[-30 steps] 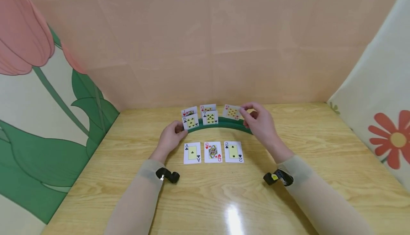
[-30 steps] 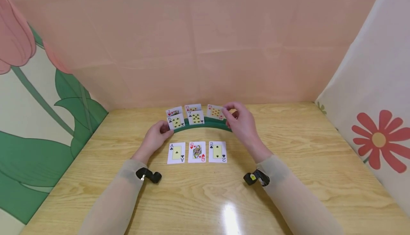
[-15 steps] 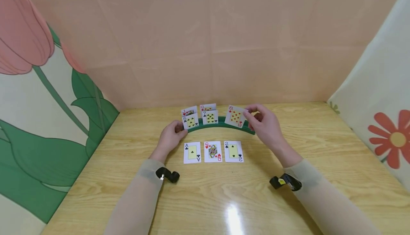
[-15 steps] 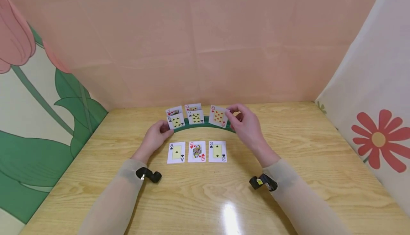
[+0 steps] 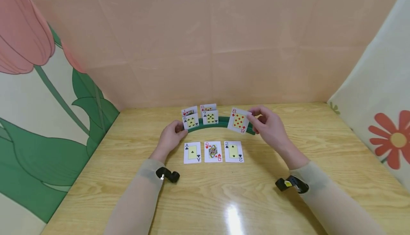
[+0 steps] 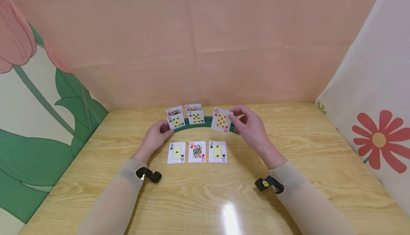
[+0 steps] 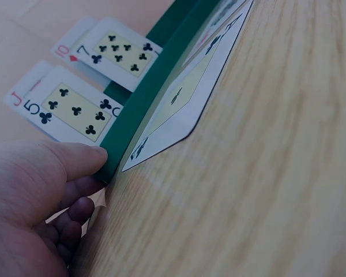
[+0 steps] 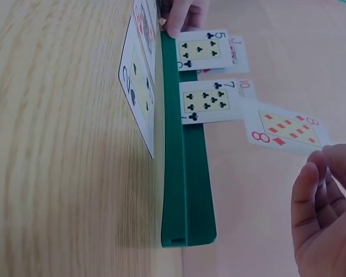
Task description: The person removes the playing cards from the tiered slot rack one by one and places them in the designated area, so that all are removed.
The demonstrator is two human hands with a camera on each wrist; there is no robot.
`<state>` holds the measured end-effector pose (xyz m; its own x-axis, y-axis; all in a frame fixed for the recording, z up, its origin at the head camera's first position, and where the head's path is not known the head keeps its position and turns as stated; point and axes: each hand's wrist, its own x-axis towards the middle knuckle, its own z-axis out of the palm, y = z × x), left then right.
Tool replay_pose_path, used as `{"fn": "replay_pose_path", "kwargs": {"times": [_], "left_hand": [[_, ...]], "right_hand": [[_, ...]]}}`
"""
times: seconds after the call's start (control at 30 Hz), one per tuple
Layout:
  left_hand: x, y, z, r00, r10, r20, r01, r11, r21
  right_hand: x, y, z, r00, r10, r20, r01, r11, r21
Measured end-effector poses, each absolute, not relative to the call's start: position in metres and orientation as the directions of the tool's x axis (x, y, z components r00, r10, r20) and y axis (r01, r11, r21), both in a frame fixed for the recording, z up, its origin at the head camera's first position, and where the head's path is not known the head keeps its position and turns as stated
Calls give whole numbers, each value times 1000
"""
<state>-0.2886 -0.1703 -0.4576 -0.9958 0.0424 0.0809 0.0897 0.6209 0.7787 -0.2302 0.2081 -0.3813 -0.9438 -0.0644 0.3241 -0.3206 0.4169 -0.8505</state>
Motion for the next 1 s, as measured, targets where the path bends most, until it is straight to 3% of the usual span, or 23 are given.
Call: {"fn": "replay_pose_path", "kwargs": {"times": [0.63,1.0], "left_hand": [[-289,-171,-459,-995,48,87,98,619,779],[-287,-170,-456,-996,43,79,89,613,785]], "right_hand": [[-221,235,-387,-965,-179,193,-254,448,-857],[-220,244,-392,-970,-238,52,-161,465,-871]]}}
